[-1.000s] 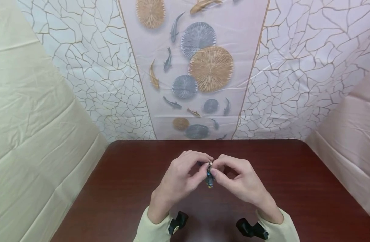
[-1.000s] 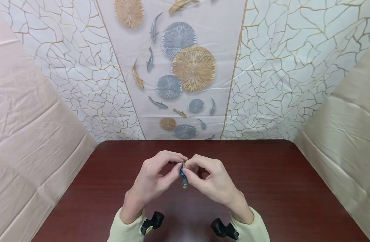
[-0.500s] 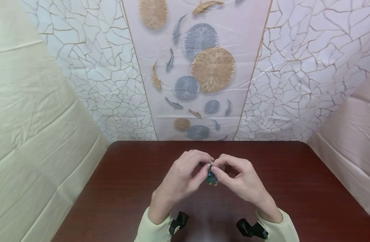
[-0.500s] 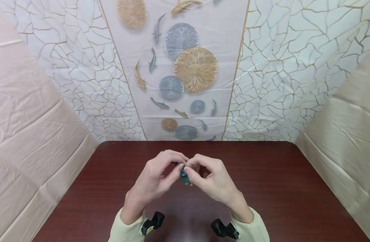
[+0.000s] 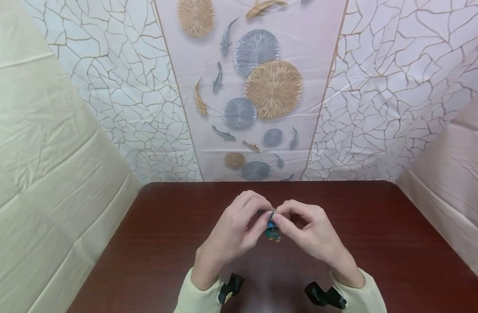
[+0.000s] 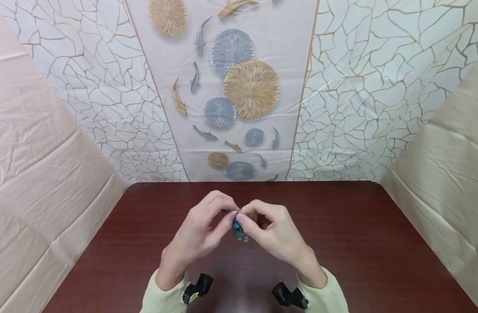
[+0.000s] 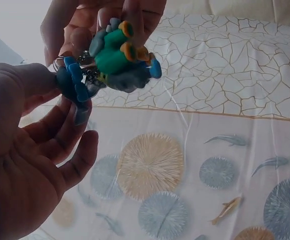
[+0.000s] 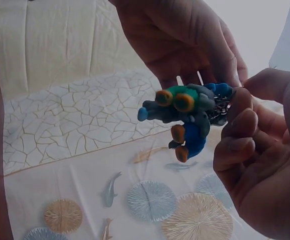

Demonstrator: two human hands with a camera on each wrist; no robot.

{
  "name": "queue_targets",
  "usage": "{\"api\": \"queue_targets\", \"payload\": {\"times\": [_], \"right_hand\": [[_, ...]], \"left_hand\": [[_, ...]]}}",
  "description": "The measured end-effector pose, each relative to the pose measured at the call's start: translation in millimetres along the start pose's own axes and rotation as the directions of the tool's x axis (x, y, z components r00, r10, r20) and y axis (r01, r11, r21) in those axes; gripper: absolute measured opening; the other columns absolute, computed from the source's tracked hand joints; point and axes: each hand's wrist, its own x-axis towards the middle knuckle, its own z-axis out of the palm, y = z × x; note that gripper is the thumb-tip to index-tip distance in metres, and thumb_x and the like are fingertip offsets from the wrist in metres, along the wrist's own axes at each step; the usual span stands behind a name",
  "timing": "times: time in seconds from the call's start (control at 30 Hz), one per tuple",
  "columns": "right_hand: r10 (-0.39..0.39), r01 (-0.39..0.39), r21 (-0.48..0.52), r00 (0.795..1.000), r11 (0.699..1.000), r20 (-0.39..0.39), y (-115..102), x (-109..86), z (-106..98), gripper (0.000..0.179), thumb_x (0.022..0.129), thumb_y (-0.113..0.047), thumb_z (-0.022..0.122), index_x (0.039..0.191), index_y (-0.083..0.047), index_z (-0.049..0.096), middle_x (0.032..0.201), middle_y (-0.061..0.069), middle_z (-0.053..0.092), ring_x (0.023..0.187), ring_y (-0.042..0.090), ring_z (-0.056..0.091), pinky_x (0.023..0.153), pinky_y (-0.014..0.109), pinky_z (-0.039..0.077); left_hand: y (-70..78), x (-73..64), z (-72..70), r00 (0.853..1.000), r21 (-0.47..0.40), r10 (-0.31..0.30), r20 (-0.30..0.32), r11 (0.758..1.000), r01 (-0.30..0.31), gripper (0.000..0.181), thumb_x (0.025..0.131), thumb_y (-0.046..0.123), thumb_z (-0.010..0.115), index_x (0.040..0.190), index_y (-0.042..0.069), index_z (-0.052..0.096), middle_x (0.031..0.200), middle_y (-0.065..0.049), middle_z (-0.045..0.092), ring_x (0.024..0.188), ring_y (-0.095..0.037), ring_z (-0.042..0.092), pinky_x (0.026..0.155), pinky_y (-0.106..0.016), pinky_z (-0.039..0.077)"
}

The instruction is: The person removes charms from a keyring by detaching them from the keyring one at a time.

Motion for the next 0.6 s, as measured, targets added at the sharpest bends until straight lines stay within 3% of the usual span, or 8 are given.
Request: {"api": "queue_targets", "payload": {"times": [0.13,0.27,0.43,0.6], "right_hand": [[0.047,-0.047,-0.001,0.999,0.999,0.013,-2.3,-0.4,-0.5,0.026,0.086,0.011,0.065,0.090,-0.015,0.065,0.074,-0.005,0.058,0.062,0.005,0.050,0.050,0.019,0.043],[-0.024,0.024,0.028,1.000,0.999,0.018,0.3,1.2,0.2,0.028,0.083,0.014,0.065,0.092,-0.013,0.067,0.074,-0.004,0.057,0.062,0.005,0.049,0.047,0.019,0.040],[-0.090,0.089,0.055,0.996,0.994,0.026,4.0,3.1,0.8,0.030,0.081,0.016,0.066,0.094,-0.010,0.068,0.073,-0.003,0.056,0.060,0.005,0.048,0.045,0.018,0.037],[0.000,-0.001,0.022,0.998,1.000,0.057,4.9,2.8,0.4,0.026,0.086,0.011,0.064,0.092,-0.014,0.067,0.073,-0.004,0.058,0.061,0.004,0.049,0.047,0.019,0.040]], "left_hand": [[0.5,-1.6,-1.1,1.000,-0.026,-0.025,0.015,0.999,0.025,0.005,0.095,0.010,0.061,0.100,0.011,0.061,0.099,0.002,0.058,0.096,-0.010,0.053,0.086,-0.017,0.046],[-1.4,-2.4,-2.8,0.997,-0.062,-0.071,0.041,0.995,0.073,0.002,0.096,0.010,0.059,0.098,0.011,0.059,0.098,0.003,0.055,0.096,-0.010,0.050,0.085,-0.018,0.045],[-3.5,-2.7,-5.6,0.990,-0.045,-0.127,0.065,0.990,0.130,0.003,0.097,0.013,0.057,0.094,0.012,0.057,0.093,0.004,0.053,0.091,-0.009,0.048,0.080,-0.019,0.043],[-2.8,-2.9,-6.7,0.982,-0.044,-0.167,0.090,0.984,0.171,0.007,0.094,0.010,0.059,0.091,0.013,0.054,0.087,0.003,0.053,0.084,-0.008,0.047,0.075,-0.019,0.042]]}}
